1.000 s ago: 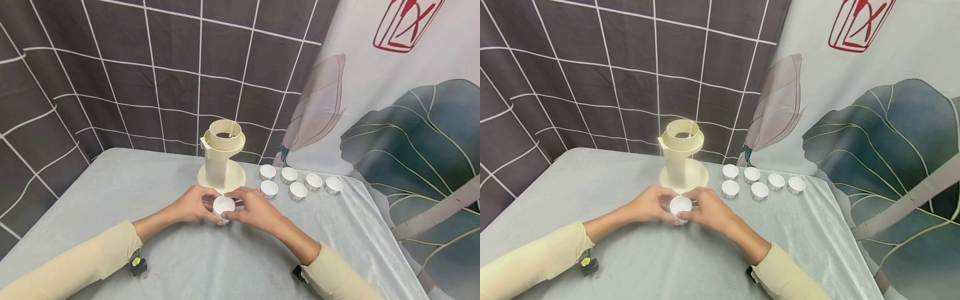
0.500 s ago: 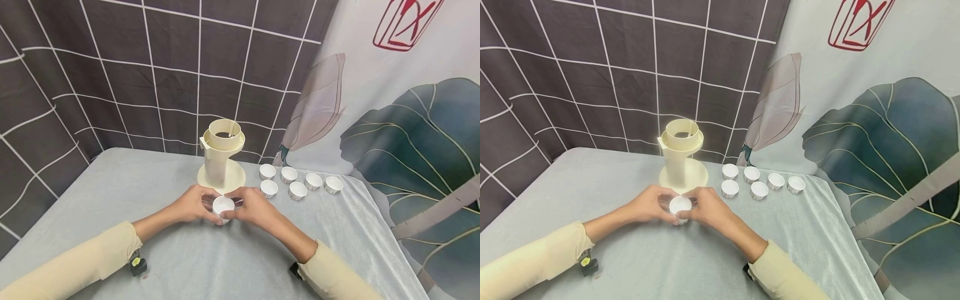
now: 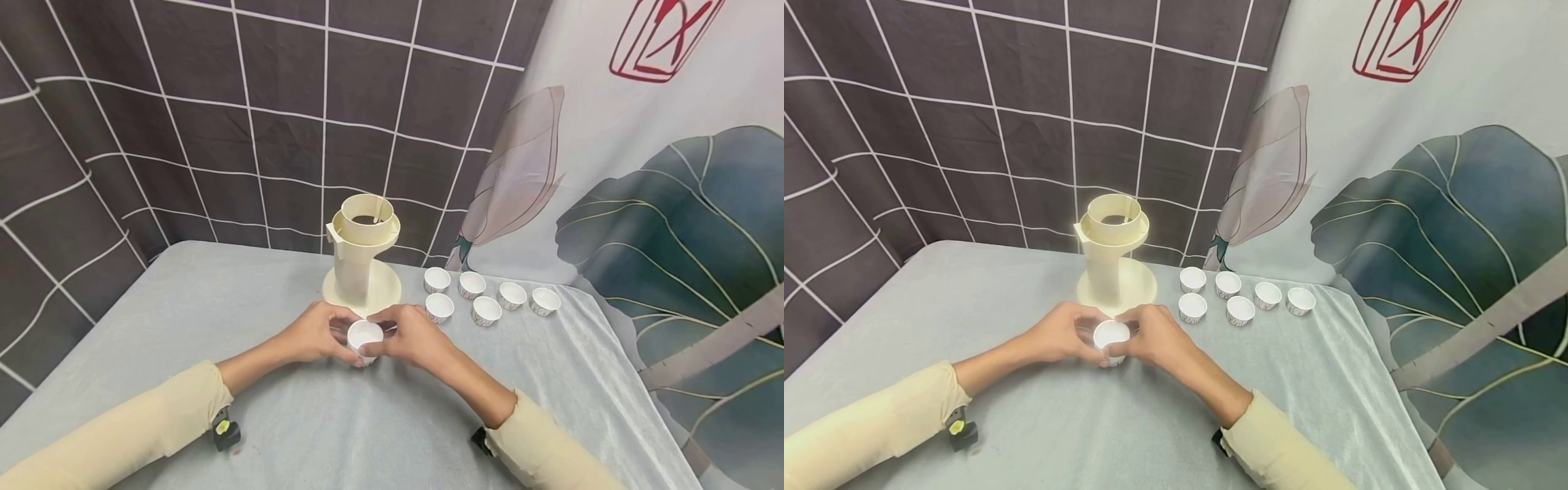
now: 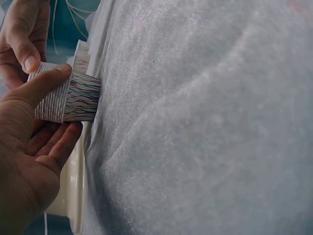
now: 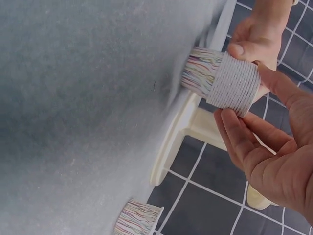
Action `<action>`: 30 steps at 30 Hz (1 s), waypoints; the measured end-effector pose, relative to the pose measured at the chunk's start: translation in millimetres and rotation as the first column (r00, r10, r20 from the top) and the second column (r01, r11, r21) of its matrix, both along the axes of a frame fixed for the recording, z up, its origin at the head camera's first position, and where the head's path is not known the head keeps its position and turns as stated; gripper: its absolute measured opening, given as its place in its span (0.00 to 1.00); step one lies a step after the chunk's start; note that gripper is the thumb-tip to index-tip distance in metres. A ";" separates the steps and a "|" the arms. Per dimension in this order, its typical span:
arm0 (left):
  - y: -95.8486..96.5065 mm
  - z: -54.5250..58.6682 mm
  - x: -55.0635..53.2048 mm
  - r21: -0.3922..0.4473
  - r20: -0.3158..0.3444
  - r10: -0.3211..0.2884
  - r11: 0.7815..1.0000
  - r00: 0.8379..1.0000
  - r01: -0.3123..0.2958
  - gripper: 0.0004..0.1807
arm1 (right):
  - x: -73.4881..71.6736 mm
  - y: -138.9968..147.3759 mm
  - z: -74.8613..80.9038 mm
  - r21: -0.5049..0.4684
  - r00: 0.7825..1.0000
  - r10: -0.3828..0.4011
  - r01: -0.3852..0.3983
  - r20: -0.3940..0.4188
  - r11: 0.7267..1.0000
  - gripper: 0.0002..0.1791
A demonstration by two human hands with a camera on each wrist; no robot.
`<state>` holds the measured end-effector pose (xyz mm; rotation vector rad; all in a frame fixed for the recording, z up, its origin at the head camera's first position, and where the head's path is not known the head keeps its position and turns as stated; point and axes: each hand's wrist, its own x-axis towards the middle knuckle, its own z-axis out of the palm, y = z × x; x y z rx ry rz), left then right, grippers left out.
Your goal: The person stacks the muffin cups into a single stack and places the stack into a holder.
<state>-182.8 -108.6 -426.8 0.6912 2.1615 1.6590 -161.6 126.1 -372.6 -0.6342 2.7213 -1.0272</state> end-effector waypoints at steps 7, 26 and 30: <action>-0.5 0.8 0.0 -0.003 0.014 0.003 1.000 1.000 -0.003 0.29 | 1.2 4.0 -4.2 -0.040 1.000 0.004 -0.004 0.011 0.999 0.27; -1.6 -0.1 -1.8 -0.018 0.001 0.002 1.000 1.000 -0.002 0.28 | 2.2 13.6 -7.6 -0.153 0.998 0.016 -0.007 0.060 0.988 0.29; -1.3 0.0 -1.9 -0.023 -0.007 0.003 1.000 1.000 -0.003 0.28 | 2.3 16.8 -8.4 -0.142 0.999 0.013 -0.008 0.035 0.990 0.27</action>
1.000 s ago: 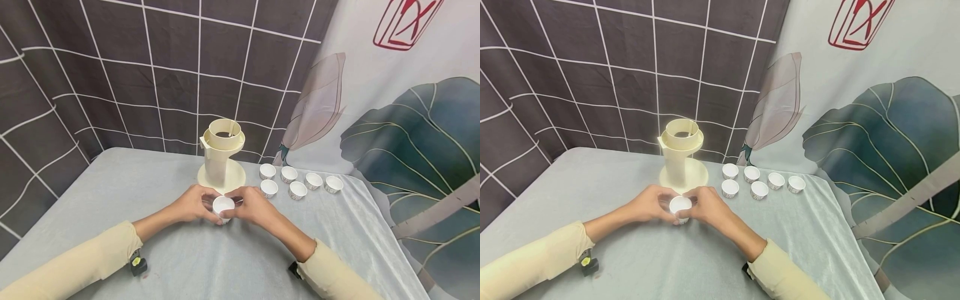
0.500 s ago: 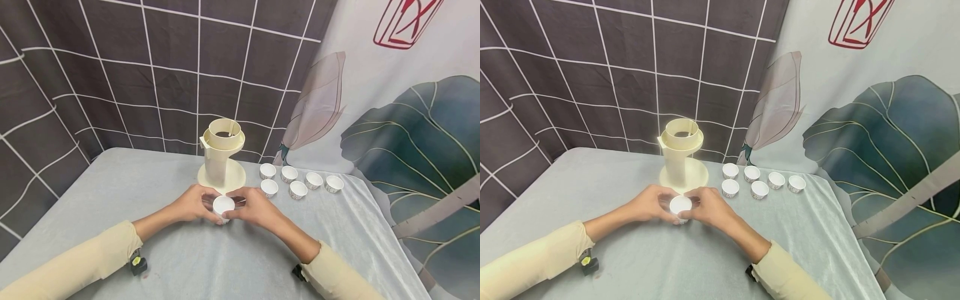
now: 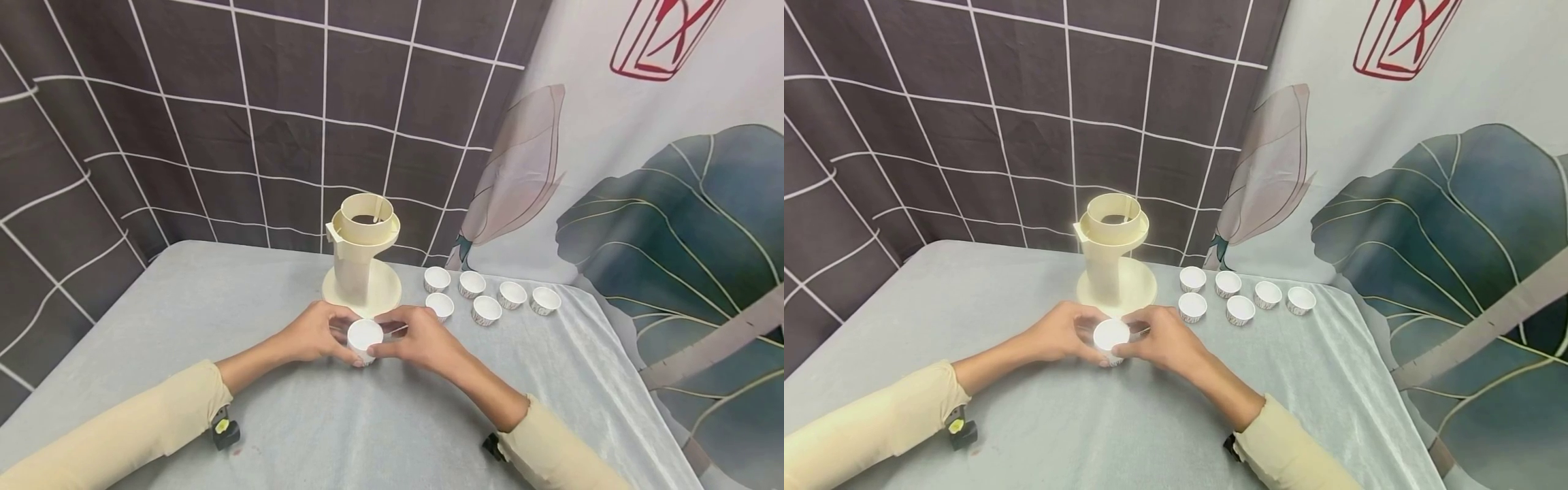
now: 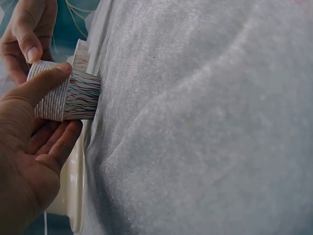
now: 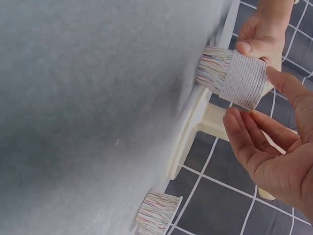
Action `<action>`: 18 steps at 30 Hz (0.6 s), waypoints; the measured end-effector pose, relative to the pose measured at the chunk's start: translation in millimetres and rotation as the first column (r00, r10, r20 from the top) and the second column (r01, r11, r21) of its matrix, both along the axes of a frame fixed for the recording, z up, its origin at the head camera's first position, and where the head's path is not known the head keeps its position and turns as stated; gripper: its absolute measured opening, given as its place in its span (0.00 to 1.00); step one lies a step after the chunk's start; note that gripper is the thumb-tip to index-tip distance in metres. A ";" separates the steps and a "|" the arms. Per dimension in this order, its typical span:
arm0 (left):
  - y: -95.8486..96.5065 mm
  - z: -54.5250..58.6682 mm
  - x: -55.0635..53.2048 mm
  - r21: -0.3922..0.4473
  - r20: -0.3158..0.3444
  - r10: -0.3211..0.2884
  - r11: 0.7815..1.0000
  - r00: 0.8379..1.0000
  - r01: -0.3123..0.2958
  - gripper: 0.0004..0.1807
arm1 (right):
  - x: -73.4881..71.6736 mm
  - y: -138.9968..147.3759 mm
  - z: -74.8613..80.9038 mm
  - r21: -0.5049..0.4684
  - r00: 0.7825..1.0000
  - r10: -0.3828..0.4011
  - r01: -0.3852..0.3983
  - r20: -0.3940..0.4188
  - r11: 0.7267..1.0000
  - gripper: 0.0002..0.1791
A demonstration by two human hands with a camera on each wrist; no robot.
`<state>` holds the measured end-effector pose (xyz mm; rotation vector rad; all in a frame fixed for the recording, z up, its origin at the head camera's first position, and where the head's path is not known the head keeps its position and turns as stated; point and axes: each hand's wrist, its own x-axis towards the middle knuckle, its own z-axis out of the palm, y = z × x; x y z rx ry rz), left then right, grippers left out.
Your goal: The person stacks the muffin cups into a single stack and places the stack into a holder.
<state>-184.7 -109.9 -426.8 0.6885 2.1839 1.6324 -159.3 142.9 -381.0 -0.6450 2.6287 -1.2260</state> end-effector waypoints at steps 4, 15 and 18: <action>0.0 -0.2 0.0 -0.004 -0.005 0.003 1.000 1.000 -0.003 0.29 | 0.1 3.0 0.1 0.014 0.999 -0.006 0.007 -0.031 1.000 0.28; -0.1 -0.7 -0.6 -0.017 -0.017 0.010 1.000 1.000 -0.010 0.29 | 0.1 12.0 1.7 0.020 0.998 -0.032 0.033 -0.051 0.999 0.28; -0.4 -0.1 -0.4 -0.019 -0.015 0.015 1.000 1.000 -0.015 0.29 | -0.4 15.2 1.5 0.028 0.998 -0.036 0.037 -0.056 0.999 0.28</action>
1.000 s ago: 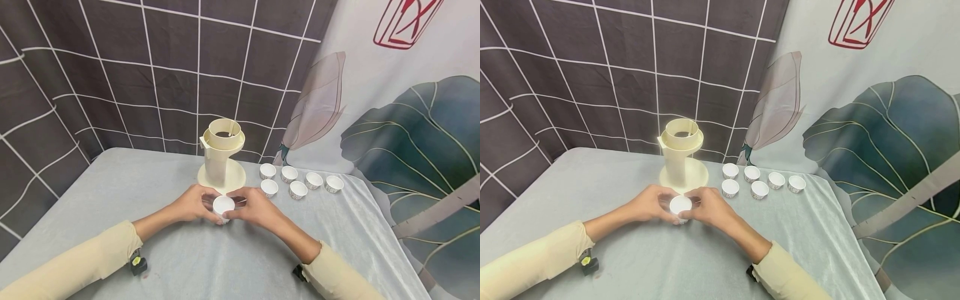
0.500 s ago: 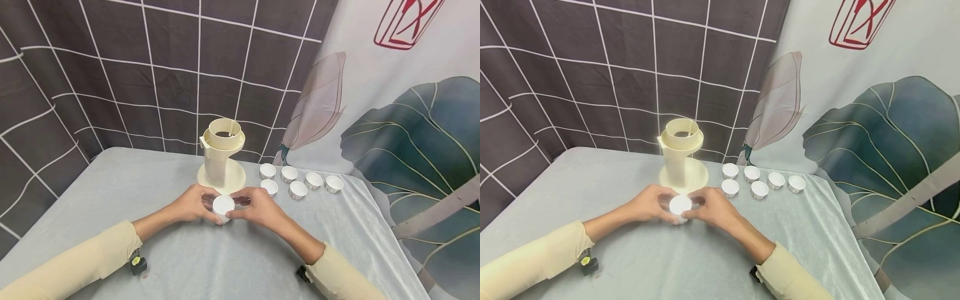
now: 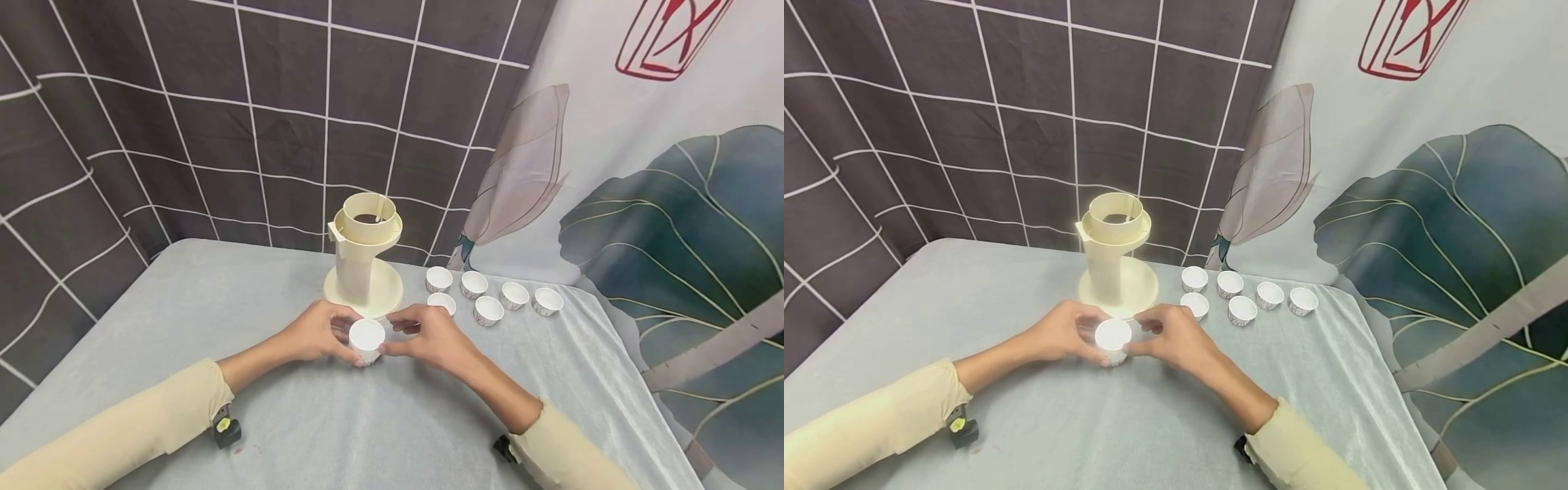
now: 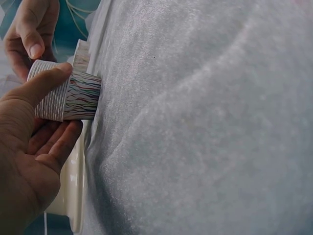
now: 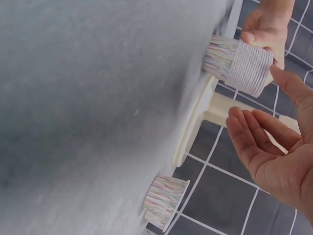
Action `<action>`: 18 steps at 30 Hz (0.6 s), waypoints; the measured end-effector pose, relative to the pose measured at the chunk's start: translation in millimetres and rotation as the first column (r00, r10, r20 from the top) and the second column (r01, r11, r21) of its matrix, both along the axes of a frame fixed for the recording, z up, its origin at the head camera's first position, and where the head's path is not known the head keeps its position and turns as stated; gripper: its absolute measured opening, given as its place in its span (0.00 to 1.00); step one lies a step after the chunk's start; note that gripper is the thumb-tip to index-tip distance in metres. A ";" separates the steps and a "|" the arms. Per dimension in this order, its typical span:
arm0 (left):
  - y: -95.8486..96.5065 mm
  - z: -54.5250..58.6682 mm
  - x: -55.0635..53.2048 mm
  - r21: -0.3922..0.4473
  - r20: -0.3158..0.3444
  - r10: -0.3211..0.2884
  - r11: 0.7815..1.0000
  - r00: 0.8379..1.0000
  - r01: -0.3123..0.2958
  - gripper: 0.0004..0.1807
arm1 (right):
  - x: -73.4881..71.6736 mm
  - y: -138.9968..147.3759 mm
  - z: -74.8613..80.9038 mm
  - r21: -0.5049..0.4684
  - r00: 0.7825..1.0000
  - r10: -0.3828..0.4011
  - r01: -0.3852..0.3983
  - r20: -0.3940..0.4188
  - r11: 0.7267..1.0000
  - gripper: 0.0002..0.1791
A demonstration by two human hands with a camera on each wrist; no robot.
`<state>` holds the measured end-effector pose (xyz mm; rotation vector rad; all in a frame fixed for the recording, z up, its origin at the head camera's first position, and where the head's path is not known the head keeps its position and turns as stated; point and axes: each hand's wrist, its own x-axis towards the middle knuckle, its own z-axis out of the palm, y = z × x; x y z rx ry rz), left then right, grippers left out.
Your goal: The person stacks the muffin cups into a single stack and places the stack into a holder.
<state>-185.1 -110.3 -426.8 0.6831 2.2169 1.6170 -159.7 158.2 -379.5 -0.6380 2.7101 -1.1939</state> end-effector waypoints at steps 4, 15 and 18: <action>-0.1 0.6 0.1 -0.001 -0.002 0.004 1.000 1.000 -0.004 0.30 | -0.8 4.4 0.3 0.009 1.000 0.003 -0.003 -0.011 1.000 0.30; 0.3 -0.3 -0.6 -0.007 -0.003 0.011 1.000 1.000 -0.011 0.29 | -2.9 13.5 1.9 0.017 1.000 -0.023 0.023 -0.020 1.000 0.29; 0.9 -0.2 -0.3 -0.002 0.002 0.012 1.000 1.000 -0.012 0.30 | -3.3 17.2 2.1 0.030 0.999 -0.040 0.040 -0.015 0.999 0.29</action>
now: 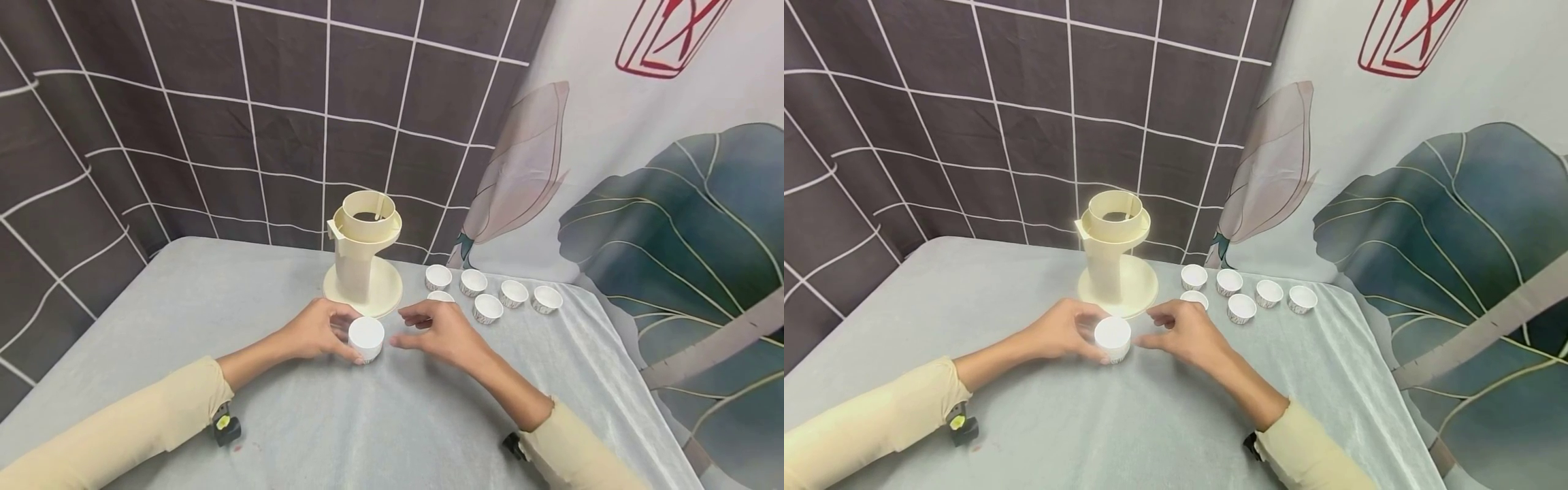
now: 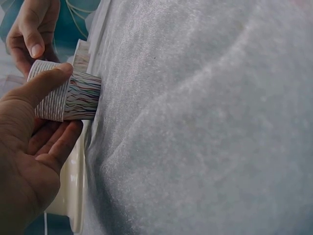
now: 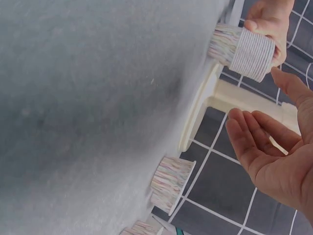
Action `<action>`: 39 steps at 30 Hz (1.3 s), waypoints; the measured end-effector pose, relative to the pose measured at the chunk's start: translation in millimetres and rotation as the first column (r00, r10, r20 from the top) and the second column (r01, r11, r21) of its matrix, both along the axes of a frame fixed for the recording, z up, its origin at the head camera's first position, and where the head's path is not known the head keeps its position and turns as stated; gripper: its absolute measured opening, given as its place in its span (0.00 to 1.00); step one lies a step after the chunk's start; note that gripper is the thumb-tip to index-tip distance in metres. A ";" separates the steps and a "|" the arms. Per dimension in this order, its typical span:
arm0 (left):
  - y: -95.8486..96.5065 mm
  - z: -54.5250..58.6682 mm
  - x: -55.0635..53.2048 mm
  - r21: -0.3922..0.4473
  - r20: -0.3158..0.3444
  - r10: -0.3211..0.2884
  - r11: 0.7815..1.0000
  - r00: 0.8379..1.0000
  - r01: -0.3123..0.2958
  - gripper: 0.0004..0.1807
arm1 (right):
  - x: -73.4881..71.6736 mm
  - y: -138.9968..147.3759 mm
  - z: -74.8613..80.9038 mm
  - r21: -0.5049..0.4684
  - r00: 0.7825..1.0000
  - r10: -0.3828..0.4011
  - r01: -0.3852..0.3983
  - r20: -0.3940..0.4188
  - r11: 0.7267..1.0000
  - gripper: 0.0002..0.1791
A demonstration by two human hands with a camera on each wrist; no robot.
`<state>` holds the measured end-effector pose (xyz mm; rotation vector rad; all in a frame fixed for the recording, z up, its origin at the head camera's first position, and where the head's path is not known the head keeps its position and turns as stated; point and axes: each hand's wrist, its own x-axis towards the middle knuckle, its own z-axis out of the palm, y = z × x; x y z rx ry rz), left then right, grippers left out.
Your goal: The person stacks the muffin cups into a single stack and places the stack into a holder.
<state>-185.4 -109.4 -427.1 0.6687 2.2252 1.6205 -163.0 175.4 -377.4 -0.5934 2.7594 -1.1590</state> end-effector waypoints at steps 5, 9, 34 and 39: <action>0.8 -1.7 -0.6 0.009 -0.003 -0.004 1.000 1.000 0.004 0.29 | -0.5 4.6 1.2 0.018 0.999 -0.036 0.036 0.015 0.999 0.30; 1.2 -2.9 -1.5 0.004 0.001 -0.003 1.000 1.000 0.003 0.29 | -2.0 8.3 0.6 0.025 0.999 -0.052 0.052 0.008 0.998 0.32; 1.1 -0.8 0.8 0.012 0.011 -0.002 1.000 1.000 0.002 0.30 | -19.4 29.2 0.0 0.072 0.990 -0.110 0.116 -0.085 0.991 0.29; 1.2 -0.5 1.3 0.006 0.018 0.007 1.000 1.000 -0.007 0.30 | -22.1 32.8 -1.0 0.090 0.985 -0.145 0.154 -0.097 0.984 0.30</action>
